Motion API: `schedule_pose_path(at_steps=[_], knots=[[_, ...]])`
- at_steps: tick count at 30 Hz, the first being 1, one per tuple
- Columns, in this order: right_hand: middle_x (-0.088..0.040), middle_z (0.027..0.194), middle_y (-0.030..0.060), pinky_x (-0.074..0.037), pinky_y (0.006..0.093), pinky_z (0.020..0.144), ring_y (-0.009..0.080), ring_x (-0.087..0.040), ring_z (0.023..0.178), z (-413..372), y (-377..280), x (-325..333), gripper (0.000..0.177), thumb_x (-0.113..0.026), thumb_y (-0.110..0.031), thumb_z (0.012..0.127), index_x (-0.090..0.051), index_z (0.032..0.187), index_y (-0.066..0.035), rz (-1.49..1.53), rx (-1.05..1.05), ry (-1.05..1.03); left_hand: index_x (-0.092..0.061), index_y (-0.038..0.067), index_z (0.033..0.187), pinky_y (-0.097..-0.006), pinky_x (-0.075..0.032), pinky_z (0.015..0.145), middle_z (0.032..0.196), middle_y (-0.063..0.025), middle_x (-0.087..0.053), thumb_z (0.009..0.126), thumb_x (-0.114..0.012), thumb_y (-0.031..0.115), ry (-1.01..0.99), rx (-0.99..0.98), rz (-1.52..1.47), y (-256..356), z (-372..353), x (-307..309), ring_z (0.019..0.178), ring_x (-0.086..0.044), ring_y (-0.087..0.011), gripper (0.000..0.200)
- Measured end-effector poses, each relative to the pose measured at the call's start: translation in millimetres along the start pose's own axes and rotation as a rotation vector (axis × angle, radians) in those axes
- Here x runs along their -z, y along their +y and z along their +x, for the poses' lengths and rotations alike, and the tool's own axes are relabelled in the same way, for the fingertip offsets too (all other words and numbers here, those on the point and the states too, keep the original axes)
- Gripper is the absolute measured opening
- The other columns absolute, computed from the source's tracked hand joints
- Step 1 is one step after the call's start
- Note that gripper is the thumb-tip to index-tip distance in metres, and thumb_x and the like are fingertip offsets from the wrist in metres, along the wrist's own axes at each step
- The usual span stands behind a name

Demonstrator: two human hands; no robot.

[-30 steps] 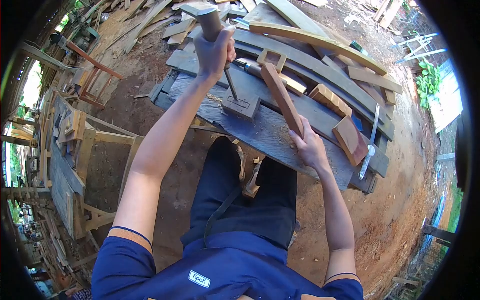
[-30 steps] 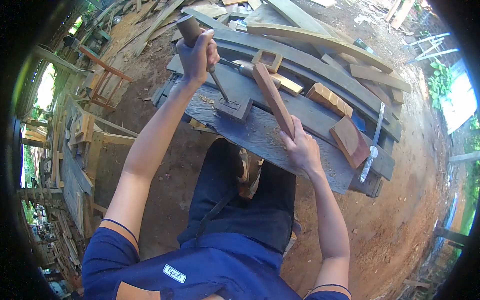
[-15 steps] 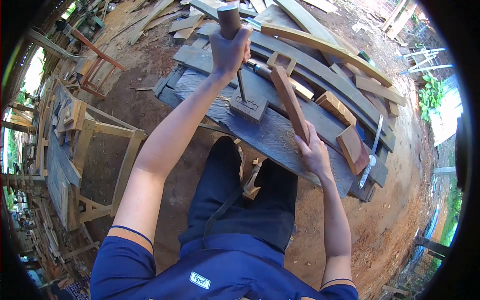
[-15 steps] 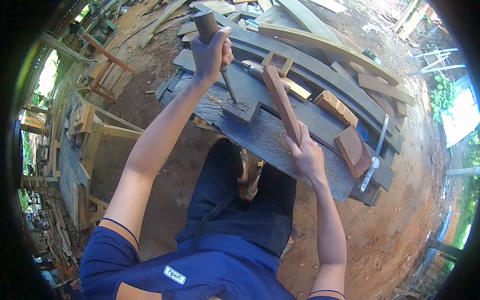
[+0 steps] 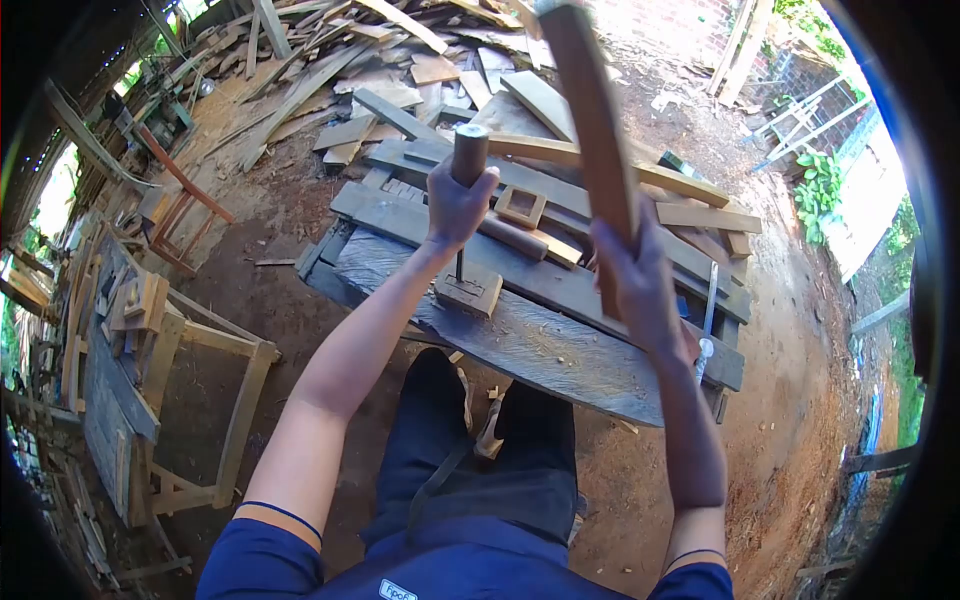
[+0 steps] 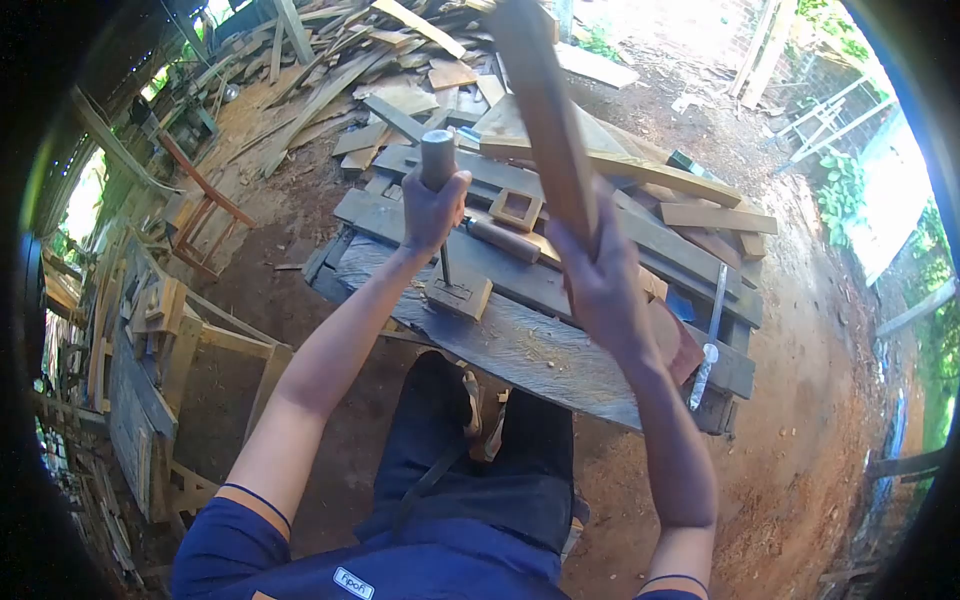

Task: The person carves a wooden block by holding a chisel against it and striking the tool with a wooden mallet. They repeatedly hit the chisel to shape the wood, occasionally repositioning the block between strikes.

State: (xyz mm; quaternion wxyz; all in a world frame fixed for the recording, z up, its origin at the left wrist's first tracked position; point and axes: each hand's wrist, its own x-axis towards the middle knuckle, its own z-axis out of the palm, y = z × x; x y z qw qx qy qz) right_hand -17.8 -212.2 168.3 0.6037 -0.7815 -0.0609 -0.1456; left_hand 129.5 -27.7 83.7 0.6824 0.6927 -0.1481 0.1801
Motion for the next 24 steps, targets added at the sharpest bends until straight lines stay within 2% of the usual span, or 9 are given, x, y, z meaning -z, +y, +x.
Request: schedule_pose_path(at_steps=[3, 4, 6, 7, 10, 11, 13, 18, 24], knots=[[-0.06, 0.073, 0.0089, -0.048, 0.0333, 0.057, 0.0183, -0.057, 0.06, 23, -31, -4, 0.034, -0.057, -0.02, 0.094, -0.047, 0.122, -0.002, -0.261, 0.167, 0.041, -0.058, -0.002, 0.074, -0.0307, -0.044, 0.057, 0.061, -0.0045, -0.056, 0.075, -0.066, 0.014, 0.007, -0.048, 0.013, 0, -5, -5, 0.058, -0.052, -0.0109, 0.018], [-0.06, 0.073, 0.0089, -0.048, 0.0333, 0.057, 0.0183, -0.057, 0.06, 28, -33, -1, 0.034, -0.057, -0.02, 0.094, -0.047, 0.122, -0.002, -0.256, 0.168, 0.046, -0.054, 0.003, 0.07, -0.024, -0.039, 0.038, 0.054, 0.0003, -0.052, 0.081, -0.064, 0.011, -0.008, -0.132, 0.008, -2, -6, -7, 0.041, -0.049, -0.0072, 0.017], [-0.064, 0.082, 0.012, -0.05, 0.034, 0.066, 0.0243, -0.06, 0.068, 39, -35, 9, 0.035, -0.057, -0.021, 0.094, -0.048, 0.121, 0.0, -0.543, 0.025, -0.431, -0.056, 0.0, 0.072, -0.0274, -0.042, 0.048, 0.058, -0.0026, -0.054, 0.078, -0.065, 0.013, 0.007, -0.087, 0.012, -1, -7, -3, 0.05, -0.05, -0.0089, 0.016], [-0.064, 0.082, 0.012, -0.05, 0.034, 0.066, 0.0243, -0.06, 0.068, 44, -43, 12, 0.035, -0.057, -0.021, 0.094, -0.048, 0.121, 0.0, -0.554, 0.033, -0.432, -0.058, -0.002, 0.075, -0.0309, -0.045, 0.058, 0.062, -0.0055, -0.056, 0.075, -0.066, 0.015, 0.037, -0.037, 0.006, 0, -5, -2, 0.059, -0.051, -0.0106, 0.019], [-0.061, 0.088, 0.0089, -0.049, 0.0331, 0.058, 0.019, -0.057, 0.061, 32, -55, 10, 0.036, -0.056, -0.024, 0.094, -0.049, 0.123, -0.004, -0.239, 0.295, -0.157, -0.058, -0.003, 0.075, -0.0309, -0.045, 0.058, 0.062, -0.0065, -0.056, 0.075, -0.066, 0.015, 0.015, -0.02, 0.036, 0, -7, -3, 0.059, -0.052, -0.0105, 0.02], [-0.059, 0.082, 0.0073, -0.046, 0.0319, 0.05, 0.0143, -0.055, 0.057, 22, -65, 3, 0.037, -0.057, -0.024, 0.093, -0.049, 0.123, -0.005, -0.176, 0.084, -0.141, -0.058, -0.003, 0.076, -0.0308, -0.045, 0.058, 0.061, -0.0069, -0.057, 0.075, -0.066, 0.015, 0.024, -0.057, 0.057, 5, -11, -4, 0.06, -0.052, -0.0103, 0.02], [-0.057, 0.075, 0.0064, -0.044, 0.0287, 0.047, 0.0112, -0.053, 0.056, 35, -30, 8, 0.037, -0.058, -0.025, 0.093, -0.049, 0.123, -0.006, -0.413, 0.032, -0.47, -0.059, -0.002, 0.075, -0.0298, -0.046, 0.058, 0.062, -0.008, -0.059, 0.076, -0.067, 0.015, -0.025, -0.15, 0.036, 12, -16, -8, 0.06, -0.055, -0.0089, 0.019], [-0.053, 0.077, 0.0033, -0.046, 0.0257, 0.048, 0.0103, -0.053, 0.059, 2, 0, 12, 0.04, -0.056, -0.025, 0.092, -0.047, 0.124, -0.003, -0.043, -0.149, -0.292, -0.06, -0.001, 0.072, -0.0295, -0.045, 0.054, 0.058, -0.0034, -0.058, 0.078, -0.067, 0.017, 0.071, -0.082, 0.013, -1, -8, 1, 0.056, -0.055, -0.0091, 0.02], [-0.054, 0.08, 0.0068, -0.049, 0.0312, 0.055, 0.0138, -0.056, 0.069, -51, 111, 9, 0.051, -0.059, -0.026, 0.09, -0.044, 0.133, -0.004, -0.045, -0.453, -0.295, -0.045, 0.011, 0.061, -0.0244, -0.035, 0.032, 0.047, 0.0017, -0.044, 0.083, -0.064, 0.017, 0.384, 0.098, -0.436, -2, 6, 49, 0.033, -0.045, -0.0091, 0.029]])
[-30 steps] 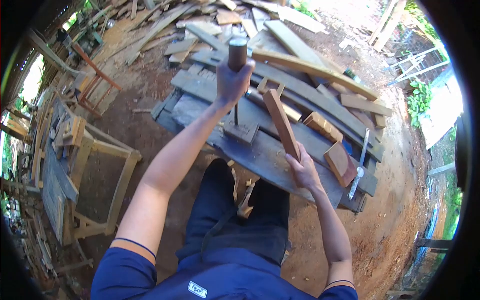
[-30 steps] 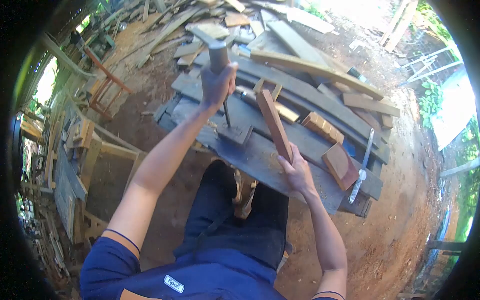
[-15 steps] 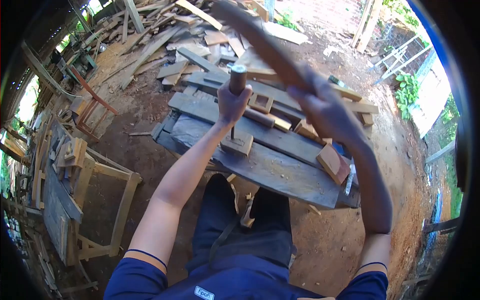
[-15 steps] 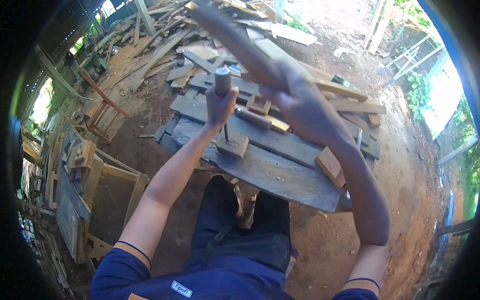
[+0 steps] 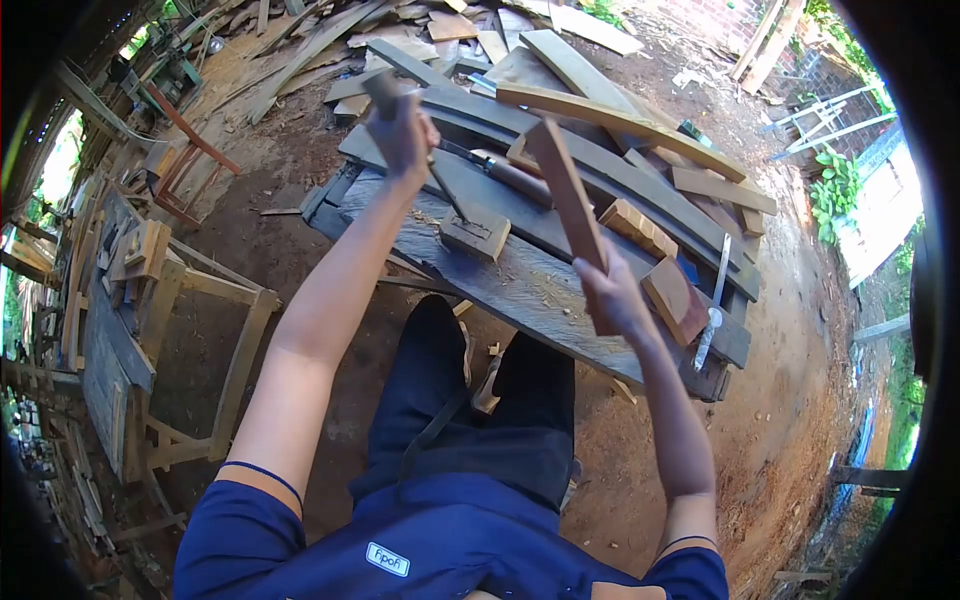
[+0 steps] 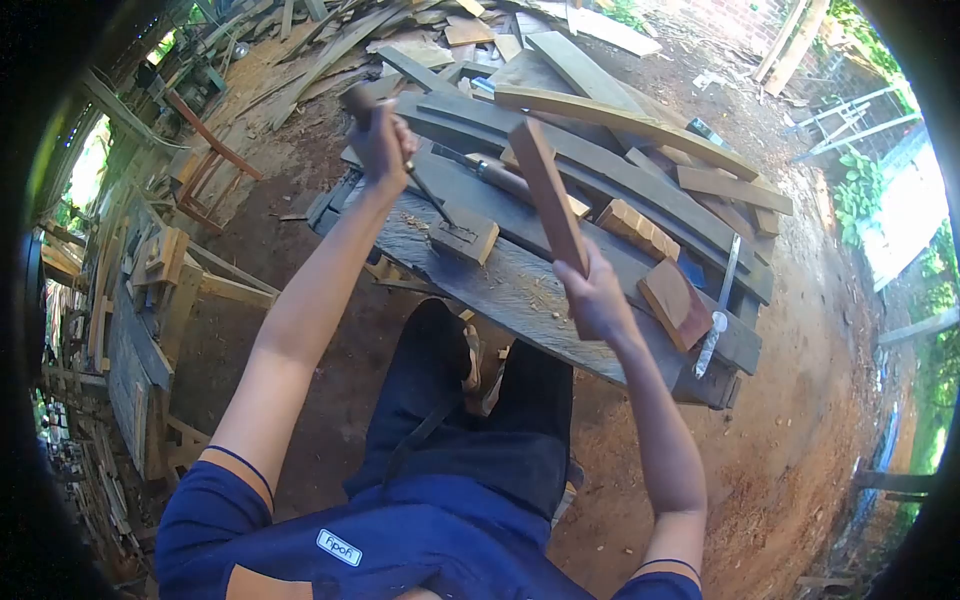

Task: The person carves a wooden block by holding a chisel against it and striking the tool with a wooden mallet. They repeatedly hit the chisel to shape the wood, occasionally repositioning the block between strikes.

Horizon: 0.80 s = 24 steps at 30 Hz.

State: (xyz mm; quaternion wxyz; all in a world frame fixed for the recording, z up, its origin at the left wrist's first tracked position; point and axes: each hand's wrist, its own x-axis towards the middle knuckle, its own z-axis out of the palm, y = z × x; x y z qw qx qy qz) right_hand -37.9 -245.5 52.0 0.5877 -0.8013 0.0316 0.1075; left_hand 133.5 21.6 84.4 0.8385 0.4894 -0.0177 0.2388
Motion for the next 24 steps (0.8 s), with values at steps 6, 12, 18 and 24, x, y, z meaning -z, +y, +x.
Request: schedule_pose_path(at_steps=[6, 12, 18, 24], knots=[[-0.064, 0.096, 0.0179, -0.05, 0.0364, 0.072, 0.0229, -0.064, 0.081, 9, 67, -7, 0.051, -0.059, -0.027, 0.09, -0.044, 0.134, -0.007, -0.182, 0.122, 0.108, -0.044, 0.009, 0.06, -0.0288, -0.037, 0.037, 0.048, -0.0007, -0.044, 0.084, -0.063, 0.019, 0.068, 0.009, -0.008, 14, 0, 13, 0.034, -0.041, -0.0109, 0.032], [-0.066, 0.096, 0.0215, -0.049, 0.0391, 0.081, 0.0297, -0.066, 0.085, 3, 48, -9, 0.054, -0.058, -0.029, 0.09, -0.042, 0.136, -0.007, -0.175, -0.03, 0.074, -0.049, 0.006, 0.066, -0.0274, -0.035, 0.035, 0.048, -0.0014, -0.045, 0.085, -0.063, 0.016, -0.214, 0.003, 0.032, 17, -23, -27, 0.033, -0.041, -0.0106, 0.026], [-0.066, 0.095, 0.0227, -0.049, 0.0396, 0.079, 0.0308, -0.066, 0.084, 2, 45, -10, 0.055, -0.058, -0.031, 0.089, -0.042, 0.136, -0.008, -0.212, -0.045, 0.077, -0.049, 0.003, 0.086, -0.0265, -0.036, 0.034, 0.049, -0.0035, -0.047, 0.087, -0.062, 0.013, -0.425, -0.019, 0.107, 12, -29, -36, 0.033, -0.042, -0.0102, 0.016], [-0.066, 0.093, 0.0212, -0.05, 0.0396, 0.075, 0.0288, -0.067, 0.079, 6, 49, -10, 0.056, -0.058, -0.032, 0.089, -0.042, 0.137, -0.009, -0.211, -0.018, 0.072, -0.049, 0.003, 0.086, -0.0263, -0.037, 0.035, 0.05, -0.0034, -0.048, 0.088, -0.062, 0.012, -0.439, -0.022, 0.157, 8, -30, -34, 0.033, -0.042, -0.0096, 0.016]])
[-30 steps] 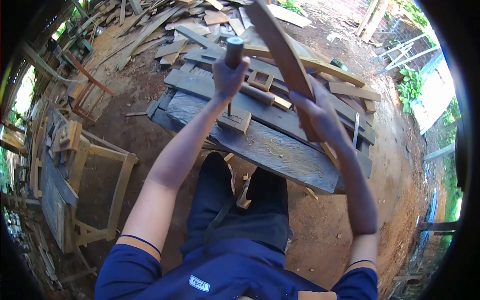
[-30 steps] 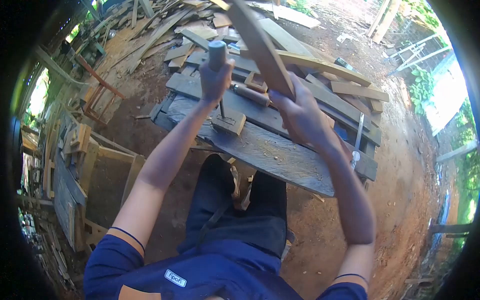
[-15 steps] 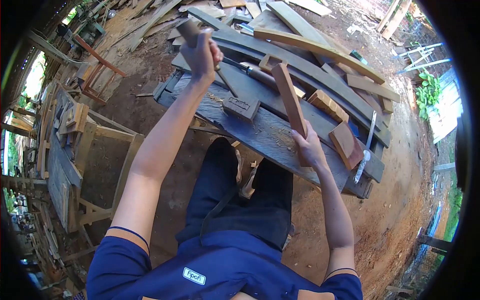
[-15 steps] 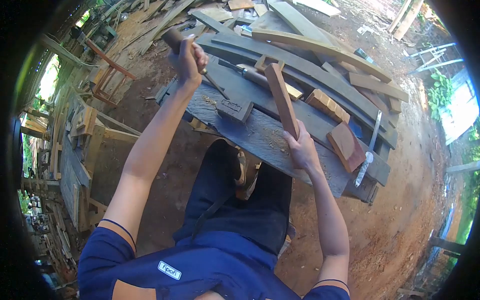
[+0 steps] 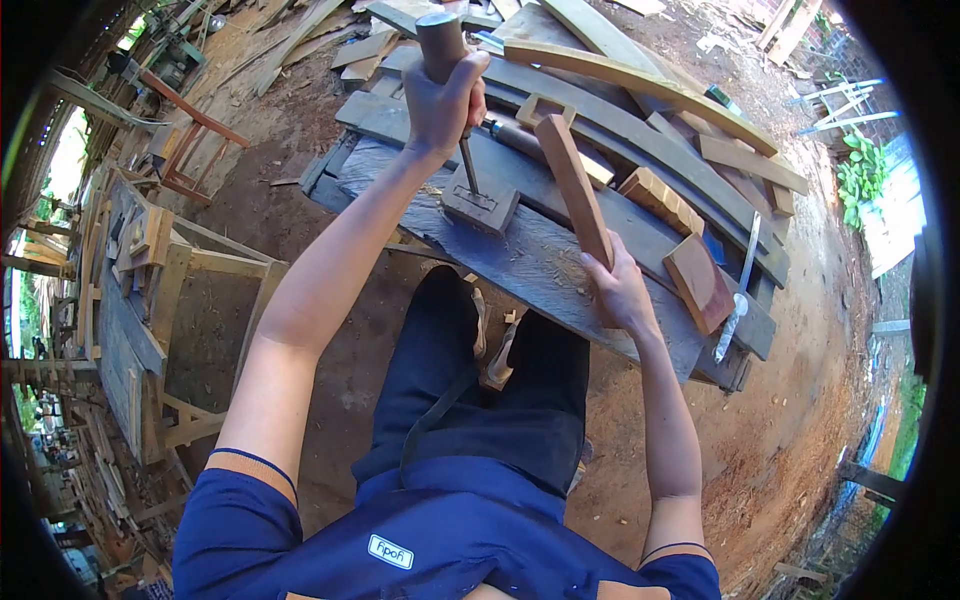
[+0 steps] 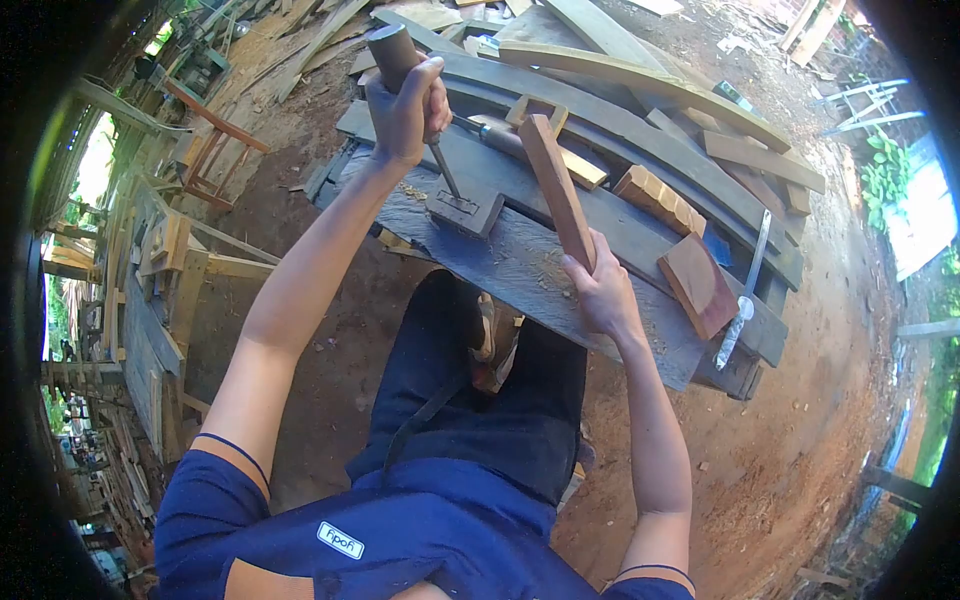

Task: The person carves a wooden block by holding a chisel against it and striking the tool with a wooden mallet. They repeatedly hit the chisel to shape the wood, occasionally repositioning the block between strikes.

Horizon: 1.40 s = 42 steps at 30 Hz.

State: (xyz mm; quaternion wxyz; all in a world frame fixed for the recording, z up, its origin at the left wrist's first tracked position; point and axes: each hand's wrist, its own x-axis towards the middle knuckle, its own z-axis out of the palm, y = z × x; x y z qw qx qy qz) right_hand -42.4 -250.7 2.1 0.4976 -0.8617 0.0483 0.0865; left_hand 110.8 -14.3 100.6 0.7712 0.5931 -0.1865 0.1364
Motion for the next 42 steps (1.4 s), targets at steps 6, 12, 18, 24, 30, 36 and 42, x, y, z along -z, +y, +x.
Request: schedule_pose_path(at_steps=[6, 12, 18, 24, 30, 36, 42], knots=[[-0.066, 0.092, 0.0205, -0.05, 0.0397, 0.073, 0.0275, -0.067, 0.076, -1, 0, -1, 0.056, -0.058, -0.033, 0.089, -0.042, 0.137, -0.009, -0.015, 0.013, 0.009, -0.05, 0.003, 0.085, -0.025, -0.037, 0.035, 0.049, -0.0023, -0.048, 0.087, -0.062, 0.011, 0.038, -0.015, 0.013, -3, 1, 1, 0.033, -0.042, -0.009, 0.014], [-0.064, 0.096, 0.0197, -0.049, 0.0382, 0.076, 0.0266, -0.064, 0.085, 4, -1, 0, 0.052, -0.055, -0.036, 0.091, -0.046, 0.133, -0.006, 0.005, 0.055, 0.031, -0.053, 0.003, 0.075, -0.0234, -0.037, 0.034, 0.049, 0.0, -0.048, 0.084, -0.064, 0.011, 0.039, -0.059, 0.117, -9, 0, -14, 0.035, -0.044, -0.0075, 0.016], [-0.051, 0.078, 0.0015, -0.042, 0.0261, 0.055, 0.0084, -0.049, 0.067, -14, -152, 52, 0.04, -0.05, -0.032, 0.098, -0.05, 0.122, 0.0, 0.323, 0.359, 0.179, -0.059, 0.001, 0.071, -0.0276, -0.044, 0.049, 0.054, -0.0009, -0.056, 0.076, -0.067, 0.016, 0.04, -0.083, 0.318, -23, -2, -16, 0.05, -0.053, -0.0079, 0.018], [-0.066, 0.096, 0.017, -0.05, 0.0358, 0.076, 0.022, -0.063, 0.085, -10, -215, 75, 0.043, -0.053, -0.03, 0.095, -0.053, 0.129, -0.003, -0.292, 0.352, 0.014, -0.058, 0.0, 0.072, -0.028, -0.046, 0.055, 0.059, -0.003, -0.058, 0.074, -0.064, 0.014, 0.067, -0.143, 0.31, -21, -3, -18, 0.057, -0.055, -0.0083, 0.016], [-0.063, 0.082, 0.0075, -0.044, 0.0263, 0.05, 0.0109, -0.055, 0.056, 3, -213, 78, 0.043, -0.053, -0.031, 0.095, -0.054, 0.125, -0.001, -0.196, 0.599, 0.074, -0.054, 0.004, 0.07, -0.0242, -0.04, 0.041, 0.054, 0.0008, -0.052, 0.077, -0.064, 0.013, 0.083, -0.243, 0.325, -21, -11, -20, 0.044, -0.05, -0.0068, 0.015], [-0.053, 0.076, 0.0043, -0.044, 0.0262, 0.047, 0.0097, -0.054, 0.061, 2, -162, 61, 0.041, -0.053, -0.033, 0.095, -0.05, 0.123, -0.003, 0.126, 0.307, -0.004, -0.053, 0.008, 0.072, -0.0223, -0.039, 0.034, 0.052, 0.0016, -0.049, 0.081, -0.062, 0.006, 0.191, -0.186, 0.074, -18, -9, -1, 0.037, -0.047, -0.0065, 0.013], [-0.053, 0.08, 0.0069, -0.047, 0.0294, 0.051, 0.0147, -0.056, 0.064, -1, -36, 22, 0.05, -0.054, -0.036, 0.094, -0.045, 0.132, -0.005, 0.172, 0.037, 0.002, -0.043, 0.01, 0.064, -0.0251, -0.036, 0.03, 0.047, 0.0008, -0.046, 0.079, -0.061, 0.009, 0.704, 0.06, -0.304, -10, -3, 60, 0.033, -0.043, -0.0088, 0.023]])
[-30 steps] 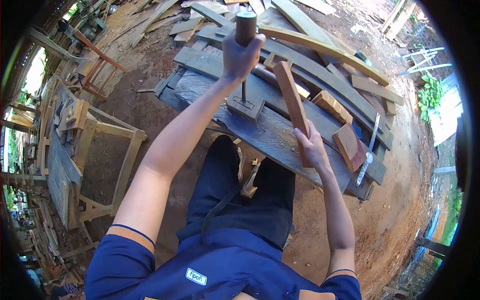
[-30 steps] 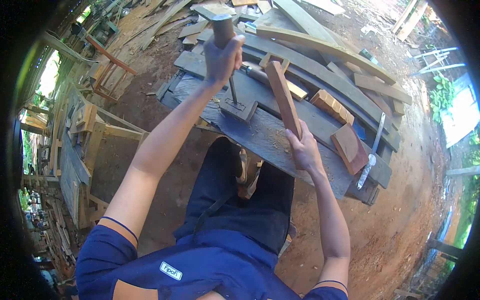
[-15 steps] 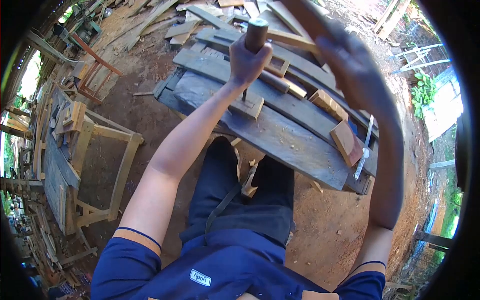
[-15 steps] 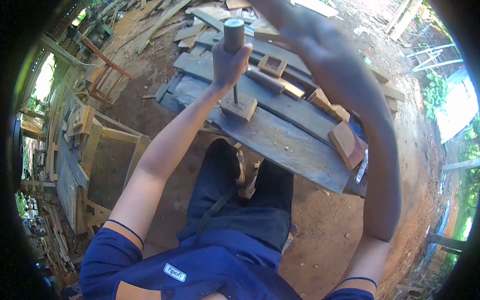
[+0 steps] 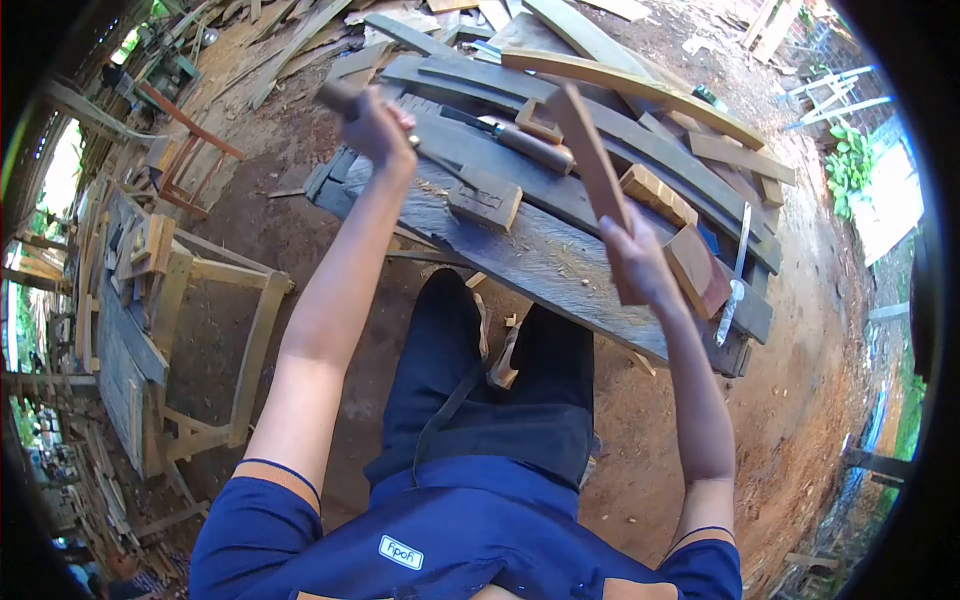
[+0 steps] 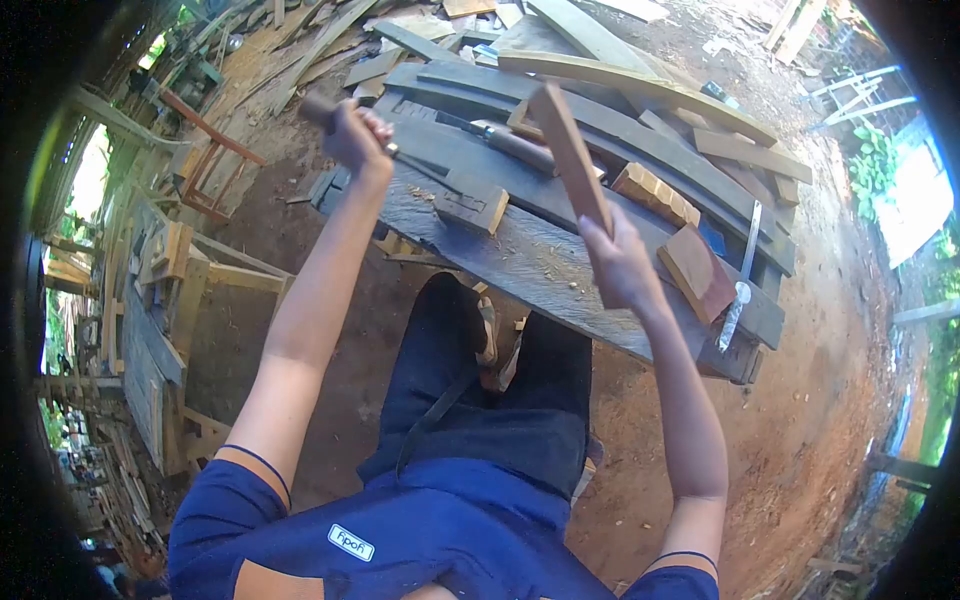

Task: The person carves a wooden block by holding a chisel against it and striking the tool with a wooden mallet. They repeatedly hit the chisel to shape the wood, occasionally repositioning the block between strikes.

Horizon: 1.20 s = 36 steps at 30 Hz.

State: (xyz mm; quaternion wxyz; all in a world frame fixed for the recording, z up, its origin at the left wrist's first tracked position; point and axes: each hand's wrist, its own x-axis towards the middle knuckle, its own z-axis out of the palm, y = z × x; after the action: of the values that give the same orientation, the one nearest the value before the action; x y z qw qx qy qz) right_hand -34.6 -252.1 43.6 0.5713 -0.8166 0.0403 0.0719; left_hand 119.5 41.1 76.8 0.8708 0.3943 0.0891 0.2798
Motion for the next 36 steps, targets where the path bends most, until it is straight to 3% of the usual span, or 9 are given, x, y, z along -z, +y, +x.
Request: schedule_pose_path(at_steps=[2, 3, 5, 9, 14, 21, 26, 28, 36], knots=[[-0.061, 0.091, 0.0141, -0.05, 0.0345, 0.066, 0.0207, -0.061, 0.077, -1, 33, -6, 0.052, -0.053, -0.037, 0.095, -0.044, 0.133, -0.004, -0.092, 0.027, 0.029, -0.044, 0.009, 0.062, -0.0251, -0.037, 0.029, 0.046, 0.0014, -0.045, 0.078, -0.06, 0.009, 0.063, -0.007, 0.02, 11, 1, 7, 0.032, -0.043, -0.0082, 0.023], [-0.061, 0.091, 0.0141, -0.05, 0.0345, 0.066, 0.0207, -0.061, 0.077, -3, 48, -4, 0.052, -0.053, -0.037, 0.095, -0.044, 0.133, -0.004, -0.082, 0.012, 0.03, -0.044, 0.009, 0.062, -0.0251, -0.037, 0.029, 0.046, 0.0014, -0.045, 0.078, -0.06, 0.009, 0.061, 0.003, 0.035, 11, 0, 5, 0.032, -0.043, -0.0082, 0.023], [-0.063, 0.097, 0.0165, -0.049, 0.0371, 0.073, 0.0228, -0.062, 0.082, -10, 46, -6, 0.05, -0.052, -0.036, 0.095, -0.044, 0.133, -0.004, -0.074, -0.091, 0.035, -0.044, 0.01, 0.061, -0.0261, -0.039, 0.031, 0.046, 0.0016, -0.045, 0.079, -0.06, 0.01, -0.106, -0.084, 0.039, 18, -2, 1, 0.033, -0.043, -0.0084, 0.025], [-0.062, 0.095, 0.0163, -0.05, 0.036, 0.069, 0.0226, -0.062, 0.08, -8, 42, -6, 0.049, -0.052, -0.036, 0.096, -0.044, 0.135, -0.007, -0.012, -0.143, 0.03, -0.042, 0.012, 0.058, -0.0289, -0.036, 0.04, 0.048, -0.0003, -0.043, 0.082, -0.058, 0.012, -0.35, -0.034, 0.129, 18, -21, -26, 0.037, -0.04, -0.0111, 0.029], [-0.061, 0.092, 0.0146, -0.051, 0.0356, 0.063, 0.021, -0.061, 0.076, -7, 54, -7, 0.05, -0.052, -0.036, 0.096, -0.043, 0.135, -0.006, -0.008, -0.099, 0.057, -0.047, 0.006, 0.086, -0.0275, -0.037, 0.04, 0.053, -0.0017, -0.046, 0.086, -0.056, 0.009, -0.624, -0.056, 0.173, 2, -38, -37, 0.038, -0.041, -0.0096, 0.009], [-0.055, 0.086, 0.0092, -0.05, 0.0319, 0.053, 0.0173, -0.058, 0.069, -7, 43, -4, 0.048, -0.052, -0.035, 0.096, -0.044, 0.133, -0.005, 0.105, -0.127, 0.036, -0.049, 0.005, 0.085, -0.0267, -0.036, 0.037, 0.051, -0.0019, -0.045, 0.086, -0.057, 0.008, -0.65, -0.068, 0.221, -6, -46, -43, 0.035, -0.04, -0.0097, 0.009], [-0.054, 0.086, 0.0084, -0.049, 0.0316, 0.053, 0.0163, -0.057, 0.069, -8, 39, -2, 0.047, -0.052, -0.035, 0.096, -0.045, 0.131, -0.004, 0.128, -0.146, 0.03, -0.05, 0.004, 0.075, -0.0238, -0.035, 0.033, 0.048, -0.0012, -0.046, 0.083, -0.06, 0.005, -0.657, -0.037, 0.174, -8, -47, -44, 0.033, -0.043, -0.0083, 0.014], [-0.053, 0.085, 0.0082, -0.049, 0.0313, 0.053, 0.0159, -0.057, 0.069, -9, 43, -4, 0.047, -0.052, -0.035, 0.096, -0.045, 0.13, -0.004, 0.127, -0.146, 0.027, -0.05, 0.003, 0.08, -0.0249, -0.035, 0.034, 0.048, -0.0012, -0.045, 0.084, -0.059, 0.006, -0.649, -0.04, 0.215, -8, -49, -44, 0.033, -0.041, -0.0087, 0.011], [-0.062, 0.094, 0.0133, -0.048, 0.0362, 0.08, 0.0218, -0.061, 0.086, 1, 58, -8, 0.049, -0.054, -0.037, 0.094, -0.047, 0.132, -0.006, -0.107, -0.03, 0.104, -0.053, 0.003, 0.076, -0.0217, -0.034, 0.035, 0.051, 0.0003, -0.049, 0.084, -0.061, 0.007, -0.65, -0.165, 0.401, -19, -65, -52, 0.037, -0.045, -0.0059, 0.012]])
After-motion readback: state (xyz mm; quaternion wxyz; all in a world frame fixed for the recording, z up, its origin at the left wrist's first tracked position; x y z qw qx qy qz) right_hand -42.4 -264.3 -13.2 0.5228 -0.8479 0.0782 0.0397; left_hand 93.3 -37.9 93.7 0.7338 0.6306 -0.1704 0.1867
